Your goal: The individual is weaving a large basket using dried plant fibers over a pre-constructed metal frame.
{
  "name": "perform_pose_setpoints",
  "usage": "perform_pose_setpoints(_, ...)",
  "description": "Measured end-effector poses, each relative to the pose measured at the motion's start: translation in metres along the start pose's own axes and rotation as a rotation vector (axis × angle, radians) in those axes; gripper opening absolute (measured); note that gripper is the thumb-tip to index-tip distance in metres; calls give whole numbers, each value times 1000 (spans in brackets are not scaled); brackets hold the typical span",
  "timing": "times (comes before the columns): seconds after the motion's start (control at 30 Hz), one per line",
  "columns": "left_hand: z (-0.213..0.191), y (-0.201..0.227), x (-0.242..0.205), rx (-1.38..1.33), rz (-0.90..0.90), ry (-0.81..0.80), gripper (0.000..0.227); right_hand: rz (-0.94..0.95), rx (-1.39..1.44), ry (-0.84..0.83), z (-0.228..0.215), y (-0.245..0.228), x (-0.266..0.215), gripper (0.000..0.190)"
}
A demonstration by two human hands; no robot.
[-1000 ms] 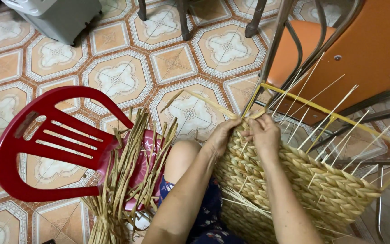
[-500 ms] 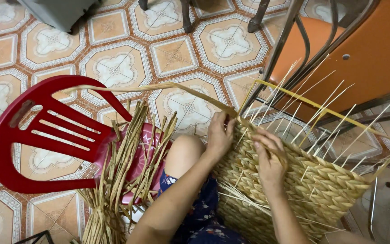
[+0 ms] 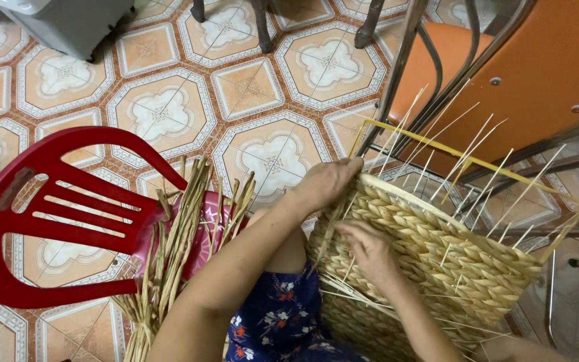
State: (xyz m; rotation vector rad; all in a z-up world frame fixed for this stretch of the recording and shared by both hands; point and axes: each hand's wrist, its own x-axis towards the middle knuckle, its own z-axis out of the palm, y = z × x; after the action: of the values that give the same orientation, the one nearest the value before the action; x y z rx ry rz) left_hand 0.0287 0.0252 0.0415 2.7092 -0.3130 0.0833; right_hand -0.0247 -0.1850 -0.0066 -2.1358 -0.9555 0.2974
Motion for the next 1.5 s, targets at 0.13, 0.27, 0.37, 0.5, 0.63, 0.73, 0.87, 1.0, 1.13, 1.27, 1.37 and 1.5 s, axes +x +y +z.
perform_pose_setpoints(0.13, -23, 0, -8, -369, -128, -90, 10, 308, 206, 255, -36, -11, 46, 26)
perform_pose_setpoints(0.27, -24, -12, -11, -668, -145, -77, 10, 483, 60, 210, -47, -13, 92, 19)
perform_pose_setpoints(0.37, -23, -22, 1, -757, -170, -106, 9, 424, 197, 316, -42, 5, 104, 16)
perform_pose_setpoints(0.5, -18, -22, 8, -780, -208, -138, 6, 310, 196, 369, -25, 24, 98, 7)
perform_pose_setpoints(0.63, -6, -10, 27, -388, -143, -132, 9, -73, -147, 444, -31, 2, 69, 12)
perform_pose_setpoints(0.73, 0, -8, 28, -55, 5, -22, 16, 295, -363, 202, -66, -17, 69, 13)
perform_pose_setpoints(0.87, -7, -1, 19, -482, -105, -89, 22, 372, -600, 161, -92, -5, 59, 32)
perform_pose_setpoints(1.0, 17, -13, 20, -774, -225, 27, 17, 508, -526, -92, -103, -1, 58, 25)
perform_pose_setpoints(1.13, 15, -9, 17, -832, -264, 84, 18, 599, -554, -137, -99, 9, 21, 36)
perform_pose_setpoints(1.27, -4, 14, 1, -782, -288, 210, 16, 367, -452, 205, -71, 11, -68, 29)
perform_pose_setpoints(1.37, 11, 35, -26, -646, -123, 475, 14, 308, -527, 92, -34, 6, -121, 40)
perform_pose_setpoints(1.5, 56, 85, -76, -369, 174, 394, 8, 344, -591, 63, -2, 15, -157, 53)
